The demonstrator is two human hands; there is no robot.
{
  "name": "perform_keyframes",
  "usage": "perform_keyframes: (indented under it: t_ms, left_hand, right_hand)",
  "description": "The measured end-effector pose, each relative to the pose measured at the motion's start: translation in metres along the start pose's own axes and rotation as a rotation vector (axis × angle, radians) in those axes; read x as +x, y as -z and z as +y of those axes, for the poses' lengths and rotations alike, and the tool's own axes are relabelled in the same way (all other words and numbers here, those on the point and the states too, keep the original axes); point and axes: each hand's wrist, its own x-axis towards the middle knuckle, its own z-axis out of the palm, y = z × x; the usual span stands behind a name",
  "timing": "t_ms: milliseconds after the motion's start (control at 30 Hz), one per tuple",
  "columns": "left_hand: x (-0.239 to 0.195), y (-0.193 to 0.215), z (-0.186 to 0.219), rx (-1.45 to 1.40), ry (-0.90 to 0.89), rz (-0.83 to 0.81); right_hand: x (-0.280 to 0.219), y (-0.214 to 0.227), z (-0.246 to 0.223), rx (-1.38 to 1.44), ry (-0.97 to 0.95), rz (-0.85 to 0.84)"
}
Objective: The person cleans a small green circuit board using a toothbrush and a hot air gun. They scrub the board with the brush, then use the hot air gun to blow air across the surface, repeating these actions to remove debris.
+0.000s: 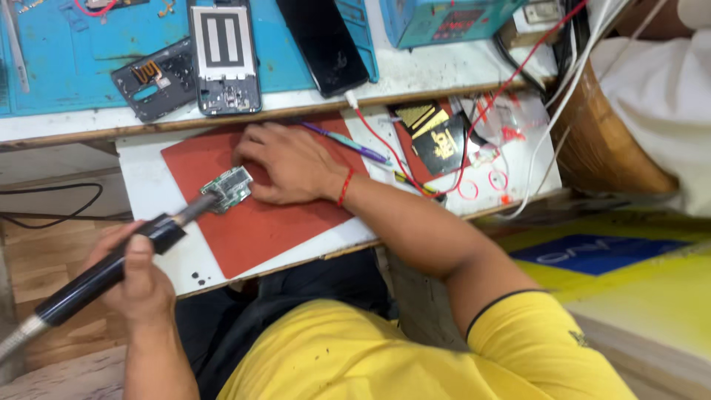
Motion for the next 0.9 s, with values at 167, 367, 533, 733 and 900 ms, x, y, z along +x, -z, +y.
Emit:
perform_keyframes:
  t_ms: [167, 367, 533, 733, 900]
  left_hand:
    - [-0.010, 0.000, -0.009, -0.122, 0.084, 0.118]
    - [-0.003, 0.001, 0.010, 0.175, -0.012, -0.022]
    - [0.002, -0.012, 0.025, 0.166, 0.120, 0.098]
    - [0.009, -0.019, 0.033, 0.292, -0.091, -0.065]
    - [0.011, -0.021, 0.041, 0.246, -0.046, -0.057]
  right_hand:
    - [-0.009, -0.020, 0.025, 0.023, 0.062, 0.016]
    - [-0.013, -0.024, 0.032, -0.074, 0.140, 0.065]
    - [-0.015, -0.016, 0.030, -0.095, 0.182, 0.009]
    - [-0.017, -0.013, 0.023, -0.115, 0.217, -0.006]
    - [-0.019, -0.012, 0.027, -0.114, 0.233, -0.029]
